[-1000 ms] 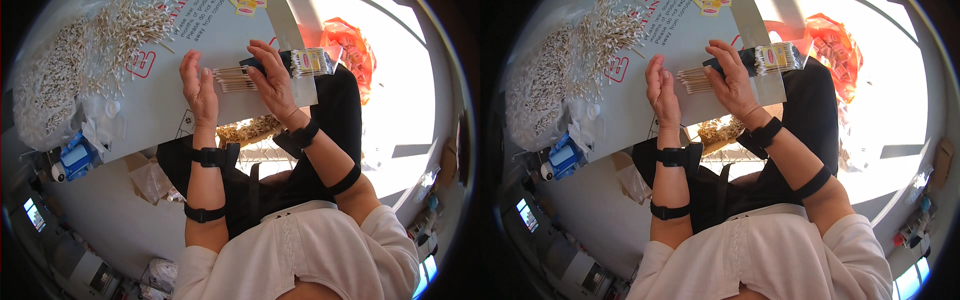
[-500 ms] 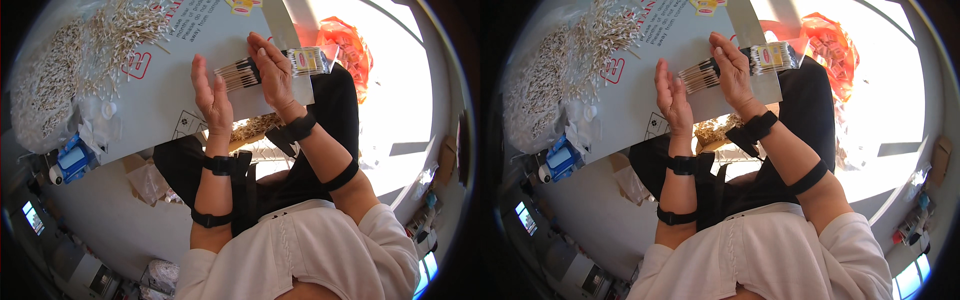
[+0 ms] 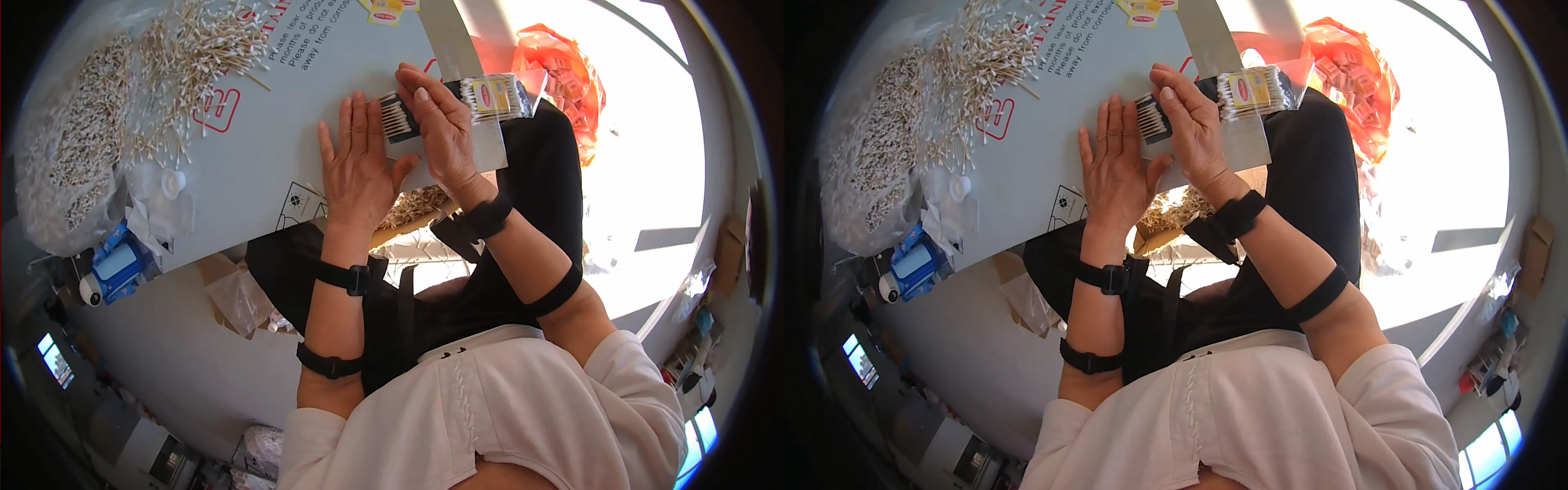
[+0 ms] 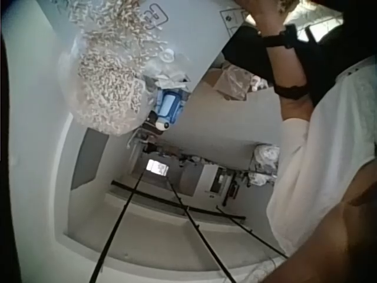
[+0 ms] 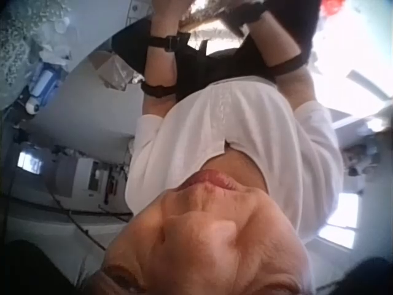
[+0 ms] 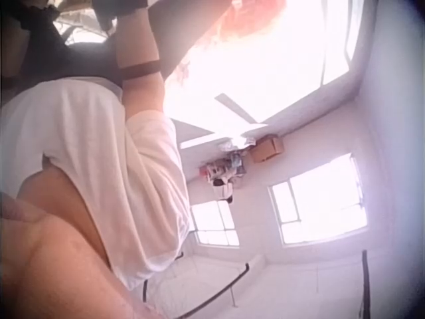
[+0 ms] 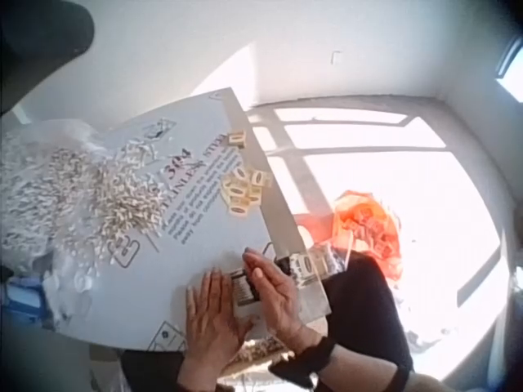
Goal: Packaging cotton swabs into small plastic bags.
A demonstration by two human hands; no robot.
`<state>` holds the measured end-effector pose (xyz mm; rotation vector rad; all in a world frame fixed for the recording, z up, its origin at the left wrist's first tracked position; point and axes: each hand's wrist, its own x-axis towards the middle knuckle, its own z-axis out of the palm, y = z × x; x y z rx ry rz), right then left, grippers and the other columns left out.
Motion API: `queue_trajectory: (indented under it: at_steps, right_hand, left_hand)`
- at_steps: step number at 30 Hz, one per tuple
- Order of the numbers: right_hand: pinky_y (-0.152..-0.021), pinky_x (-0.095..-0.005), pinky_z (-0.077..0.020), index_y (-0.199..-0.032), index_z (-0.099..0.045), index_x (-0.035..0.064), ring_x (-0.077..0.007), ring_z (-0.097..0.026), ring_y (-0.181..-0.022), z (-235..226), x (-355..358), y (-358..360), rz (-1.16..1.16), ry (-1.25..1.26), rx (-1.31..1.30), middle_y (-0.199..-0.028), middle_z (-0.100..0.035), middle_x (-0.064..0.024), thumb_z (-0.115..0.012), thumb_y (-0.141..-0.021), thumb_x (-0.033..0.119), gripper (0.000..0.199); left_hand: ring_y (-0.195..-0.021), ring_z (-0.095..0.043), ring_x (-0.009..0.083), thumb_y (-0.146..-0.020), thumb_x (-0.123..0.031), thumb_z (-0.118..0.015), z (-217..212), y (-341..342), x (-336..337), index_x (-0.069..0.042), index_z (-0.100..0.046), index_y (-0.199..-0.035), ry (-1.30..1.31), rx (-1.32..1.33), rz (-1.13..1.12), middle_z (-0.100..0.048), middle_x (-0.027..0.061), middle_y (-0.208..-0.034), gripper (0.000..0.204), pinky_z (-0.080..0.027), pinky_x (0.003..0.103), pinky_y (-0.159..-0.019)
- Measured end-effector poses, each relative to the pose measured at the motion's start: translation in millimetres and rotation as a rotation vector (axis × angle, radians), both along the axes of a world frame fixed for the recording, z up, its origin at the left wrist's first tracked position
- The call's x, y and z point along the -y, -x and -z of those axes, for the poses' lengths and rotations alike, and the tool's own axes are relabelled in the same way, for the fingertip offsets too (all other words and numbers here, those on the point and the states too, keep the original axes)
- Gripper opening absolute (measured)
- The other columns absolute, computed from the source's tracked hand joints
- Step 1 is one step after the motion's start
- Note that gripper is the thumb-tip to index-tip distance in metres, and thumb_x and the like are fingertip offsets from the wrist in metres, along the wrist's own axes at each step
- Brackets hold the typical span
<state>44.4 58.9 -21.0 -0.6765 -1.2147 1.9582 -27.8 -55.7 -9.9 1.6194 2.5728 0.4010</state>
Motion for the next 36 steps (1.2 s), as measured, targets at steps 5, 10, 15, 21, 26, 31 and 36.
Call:
queue_trajectory:
  at_steps: [5,10,15,21,26,31,36]
  right_hand:
    - [-0.11,-0.0324,-0.0397,-0.125,-0.057,-0.0065,-0.0213,-0.05,-0.127,3,-4,-1,0.003,-0.018,0.016,-0.138,-0.051,-0.0153,-0.044,-0.101,0.007,0.031]
    - [-0.101,-0.0273,-0.0425,-0.123,-0.059,-0.0031,-0.0165,-0.054,-0.117,6,-12,-7,0.031,-0.002,-0.029,-0.133,-0.057,-0.011,-0.051,-0.099,0.013,0.029]
    - [-0.105,-0.0281,-0.0405,-0.125,-0.058,-0.0037,-0.0177,-0.052,-0.122,5,-6,-4,-0.006,-0.082,0.04,-0.135,-0.054,-0.0123,-0.049,-0.101,0.012,0.03]
    - [-0.109,-0.0291,-0.0397,-0.129,-0.055,-0.0041,-0.0185,-0.051,-0.126,5,-6,6,0.02,-0.148,0.052,-0.136,-0.053,-0.0131,-0.046,-0.102,0.013,0.033]
    - [-0.107,-0.0295,-0.0406,-0.132,-0.052,-0.0041,-0.0193,-0.052,-0.125,10,-2,11,-0.013,-0.25,0.084,-0.133,-0.056,-0.0129,-0.044,-0.104,0.015,0.036]
    - [-0.106,-0.0314,-0.0417,-0.133,-0.051,-0.0041,-0.0194,-0.053,-0.123,11,3,11,0.091,-0.271,0.117,-0.129,-0.058,-0.0127,-0.044,-0.104,0.015,0.036]
    - [-0.106,-0.0318,-0.0423,-0.132,-0.051,-0.0042,-0.0191,-0.054,-0.122,5,8,11,0.022,-0.232,0.111,-0.129,-0.058,-0.0125,-0.044,-0.104,0.015,0.035]
  left_hand:
    - [-0.146,-0.022,0.0318,-0.083,-0.051,-0.065,2,1,1,-0.001,-0.029,-0.148,-0.035,0.011,-0.015,-0.026,0.0184,-0.156,0.09,-0.013,0.056,-0.116]
    - [-0.144,-0.025,0.0355,-0.079,-0.03,-0.075,-5,10,7,-0.001,-0.032,-0.146,-0.199,0.197,0.05,-0.032,0.0196,-0.152,0.085,-0.017,0.055,-0.115]
    - [-0.137,-0.033,0.0381,-0.078,-0.016,-0.074,3,14,0,-0.001,-0.035,-0.142,-0.257,0.15,0.021,-0.04,0.0197,-0.144,0.077,-0.024,0.053,-0.113]
    - [-0.13,-0.044,0.0309,-0.094,-0.016,-0.057,15,7,-20,-0.002,-0.039,-0.142,-0.655,0.464,-0.215,-0.045,0.0169,-0.14,0.053,-0.036,0.039,-0.108]
    - [-0.129,-0.045,0.0242,-0.102,-0.021,-0.046,18,6,-24,-0.001,-0.042,-0.141,-0.833,0.731,-0.312,-0.048,0.0131,-0.14,0.044,-0.034,0.038,-0.11]
    - [-0.128,-0.045,0.025,-0.102,-0.023,-0.047,15,6,-26,0.003,-0.043,-0.138,-0.935,0.889,-0.331,-0.049,0.0168,-0.137,0.045,-0.033,0.039,-0.111]
    - [-0.128,-0.045,0.0263,-0.102,-0.027,-0.045,13,8,-29,0.003,-0.042,-0.138,-0.998,0.96,-0.382,-0.048,0.0185,-0.137,0.046,-0.032,0.04,-0.111]
